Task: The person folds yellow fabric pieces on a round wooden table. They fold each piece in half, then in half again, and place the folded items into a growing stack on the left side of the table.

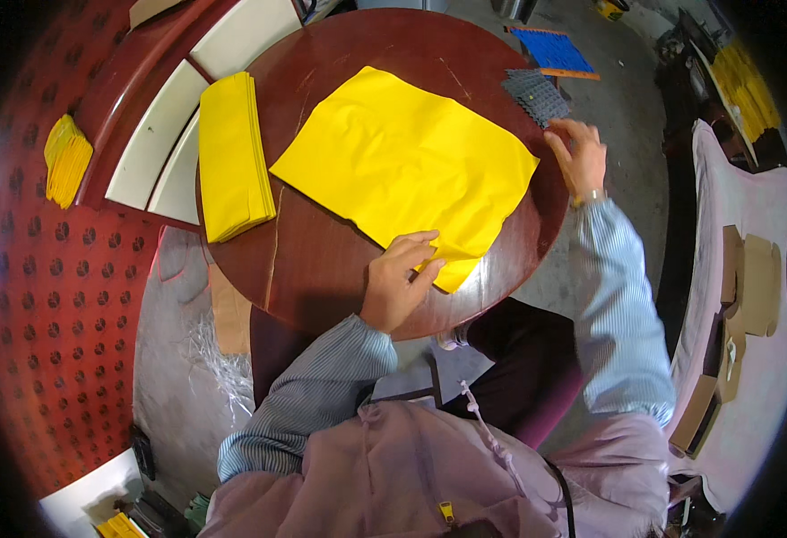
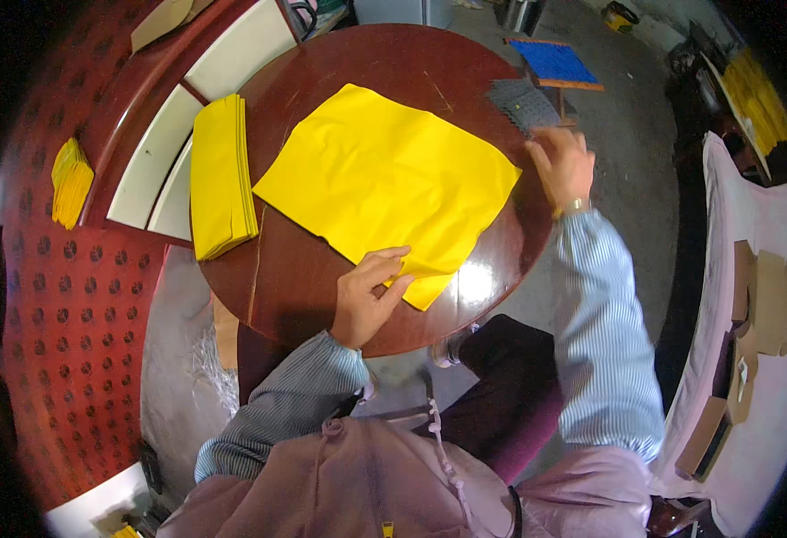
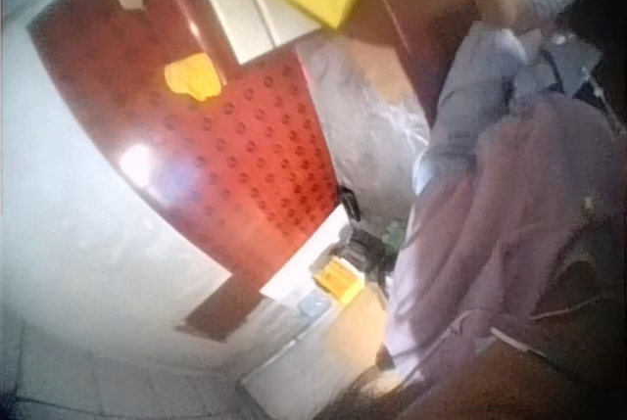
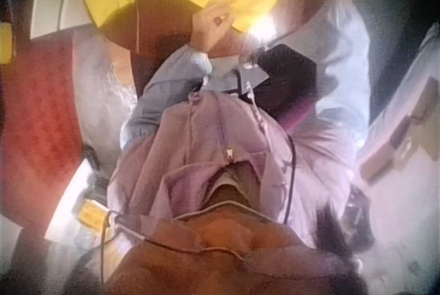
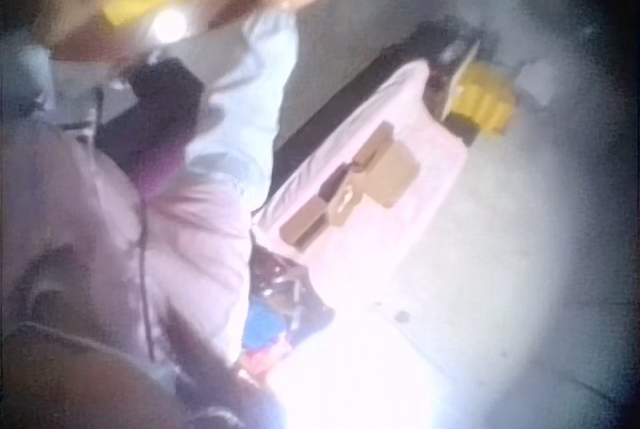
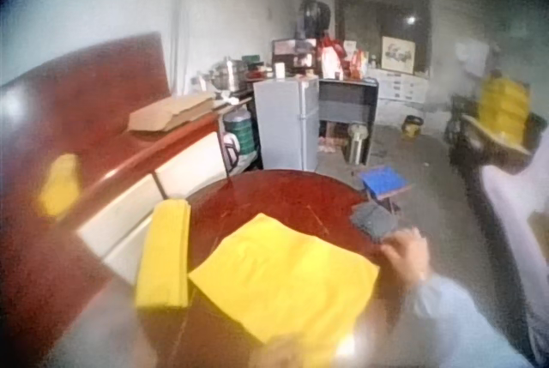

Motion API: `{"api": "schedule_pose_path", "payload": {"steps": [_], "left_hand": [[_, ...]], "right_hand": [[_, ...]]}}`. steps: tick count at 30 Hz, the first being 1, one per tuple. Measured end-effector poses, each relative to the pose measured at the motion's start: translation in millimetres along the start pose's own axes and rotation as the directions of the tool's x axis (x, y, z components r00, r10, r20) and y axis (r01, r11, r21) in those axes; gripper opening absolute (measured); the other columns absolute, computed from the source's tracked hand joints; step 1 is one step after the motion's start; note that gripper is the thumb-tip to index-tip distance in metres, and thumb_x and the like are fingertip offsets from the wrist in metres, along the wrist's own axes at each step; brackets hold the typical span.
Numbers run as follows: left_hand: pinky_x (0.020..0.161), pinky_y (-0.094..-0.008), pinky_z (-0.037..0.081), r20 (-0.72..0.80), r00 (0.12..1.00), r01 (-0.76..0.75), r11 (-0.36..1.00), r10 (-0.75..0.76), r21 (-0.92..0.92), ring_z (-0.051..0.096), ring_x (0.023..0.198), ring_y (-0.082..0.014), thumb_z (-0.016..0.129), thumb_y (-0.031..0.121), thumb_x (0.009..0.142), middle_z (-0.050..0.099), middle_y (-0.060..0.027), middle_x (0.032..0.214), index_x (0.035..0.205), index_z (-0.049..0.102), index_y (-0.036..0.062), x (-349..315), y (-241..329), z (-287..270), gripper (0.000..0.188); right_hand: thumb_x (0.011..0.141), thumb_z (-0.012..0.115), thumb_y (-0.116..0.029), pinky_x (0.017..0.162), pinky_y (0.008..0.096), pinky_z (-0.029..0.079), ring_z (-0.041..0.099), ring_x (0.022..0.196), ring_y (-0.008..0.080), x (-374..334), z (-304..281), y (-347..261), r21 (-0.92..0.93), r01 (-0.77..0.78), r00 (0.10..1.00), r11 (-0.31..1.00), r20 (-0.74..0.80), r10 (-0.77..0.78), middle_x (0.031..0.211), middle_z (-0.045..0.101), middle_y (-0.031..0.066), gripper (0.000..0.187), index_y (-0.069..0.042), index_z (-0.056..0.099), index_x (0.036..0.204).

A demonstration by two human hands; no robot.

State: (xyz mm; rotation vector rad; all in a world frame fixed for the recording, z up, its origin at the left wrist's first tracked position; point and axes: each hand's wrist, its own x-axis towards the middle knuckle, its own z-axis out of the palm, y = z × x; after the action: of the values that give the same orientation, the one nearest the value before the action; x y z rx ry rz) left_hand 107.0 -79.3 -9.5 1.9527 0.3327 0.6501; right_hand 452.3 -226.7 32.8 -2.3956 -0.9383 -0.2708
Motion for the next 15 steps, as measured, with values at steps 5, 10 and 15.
{"api": "schedule_pose_path", "payload": {"steps": [5, 10, 15], "left_hand": [[0.075, -0.0299, 0.06, -0.018, 0.997, -0.071, 0.996, 0.072, 0.055, 0.076, 0.106, -0.0242, 0.077, 0.006, 0.095, 0.077, -0.0186, 0.125, 0.111, 0.074, -0.0068, 0, -9, 1, 0.02], [0.097, -0.035, 0.059, -0.002, 1.0, -0.024, 0.999, 0.024, 0.043, 0.075, 0.114, -0.0308, 0.077, 0.007, 0.095, 0.077, -0.0173, 0.126, 0.113, 0.073, -0.0044, -2, -9, 4, 0.022], [0.102, -0.0377, 0.057, 0.052, 0.997, 0.049, 0.999, -0.049, 0.003, 0.072, 0.119, -0.0331, 0.074, 0.01, 0.098, 0.073, -0.0169, 0.132, 0.116, 0.073, -0.0026, -4, -10, 1, 0.022]], "right_hand": [[0.095, 0.079, -0.008, 0.084, 0.0317, 0.059, 0.073, 0.095, 0.0243, -132, -32, -79, 0.604, 0.041, 0.945, 0.796, 0.235, -0.227, 0.103, 0.073, 0.011, 0.016, -0.005, 0.076, 0.111], [0.089, 0.081, -0.007, 0.088, 0.0398, 0.06, 0.072, 0.097, 0.0309, -174, -26, -119, 0.463, 0.31, 0.857, 0.83, 0.242, -0.455, 0.105, 0.073, 0.0084, 0.017, -0.006, 0.079, 0.106], [0.086, 0.084, -0.006, 0.082, 0.0366, 0.06, 0.073, 0.093, 0.0278, -169, -9, -113, 0.474, 0.351, 0.839, 0.808, 0.225, -0.496, 0.099, 0.072, 0.0092, 0.017, -0.005, 0.079, 0.102]]}}
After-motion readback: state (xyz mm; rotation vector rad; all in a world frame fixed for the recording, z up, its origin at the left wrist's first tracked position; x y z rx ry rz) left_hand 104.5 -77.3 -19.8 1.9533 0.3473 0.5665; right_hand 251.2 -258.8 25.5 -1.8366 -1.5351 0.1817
